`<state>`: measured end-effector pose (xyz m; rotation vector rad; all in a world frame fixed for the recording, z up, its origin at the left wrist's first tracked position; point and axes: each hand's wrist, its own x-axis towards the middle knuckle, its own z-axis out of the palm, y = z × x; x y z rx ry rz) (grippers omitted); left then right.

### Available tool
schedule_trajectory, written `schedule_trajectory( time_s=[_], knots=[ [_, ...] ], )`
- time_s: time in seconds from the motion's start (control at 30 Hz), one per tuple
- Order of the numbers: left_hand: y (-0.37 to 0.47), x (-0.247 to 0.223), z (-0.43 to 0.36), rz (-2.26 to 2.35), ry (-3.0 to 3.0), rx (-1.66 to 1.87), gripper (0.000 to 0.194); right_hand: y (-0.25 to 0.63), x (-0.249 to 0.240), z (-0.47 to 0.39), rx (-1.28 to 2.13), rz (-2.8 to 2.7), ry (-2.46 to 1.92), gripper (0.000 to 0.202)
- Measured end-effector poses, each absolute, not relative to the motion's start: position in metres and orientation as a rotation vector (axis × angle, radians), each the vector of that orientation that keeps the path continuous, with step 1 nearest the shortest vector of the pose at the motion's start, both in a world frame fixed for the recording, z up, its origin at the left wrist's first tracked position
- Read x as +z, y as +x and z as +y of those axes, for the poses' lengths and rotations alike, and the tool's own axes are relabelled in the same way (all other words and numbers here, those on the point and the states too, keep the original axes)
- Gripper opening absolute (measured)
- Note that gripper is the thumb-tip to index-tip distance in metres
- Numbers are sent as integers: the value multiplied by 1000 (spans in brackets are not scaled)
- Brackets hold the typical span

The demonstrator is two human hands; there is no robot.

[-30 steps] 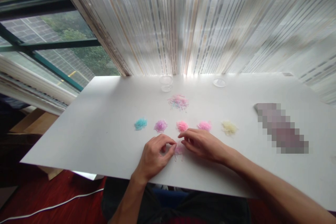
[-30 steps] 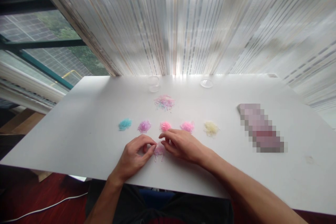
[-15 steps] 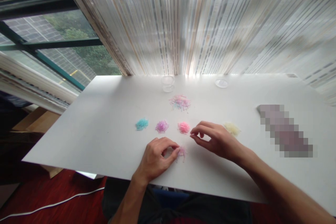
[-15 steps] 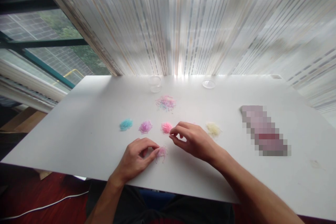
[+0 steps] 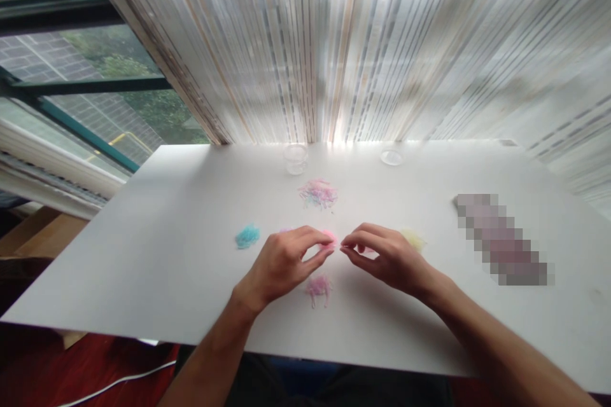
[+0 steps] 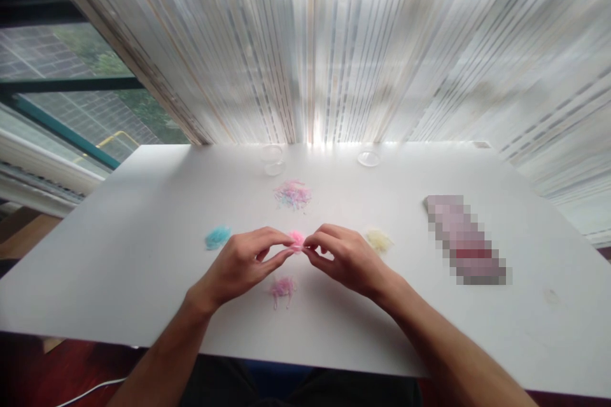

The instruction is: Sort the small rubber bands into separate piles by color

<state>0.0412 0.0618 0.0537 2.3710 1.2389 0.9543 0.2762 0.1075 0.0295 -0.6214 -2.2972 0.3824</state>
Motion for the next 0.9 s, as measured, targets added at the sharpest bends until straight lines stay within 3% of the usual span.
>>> schedule_trajectory(
  time_s=[0.3, 0.9],
  knots=[
    [38, 72, 96, 1048, 2638, 810, 9, 279, 39, 110, 313, -2213, -667, 9],
    [29, 51, 91, 937, 2615, 918, 12, 275, 41, 102, 307, -2250, -678, 11]
  ],
)
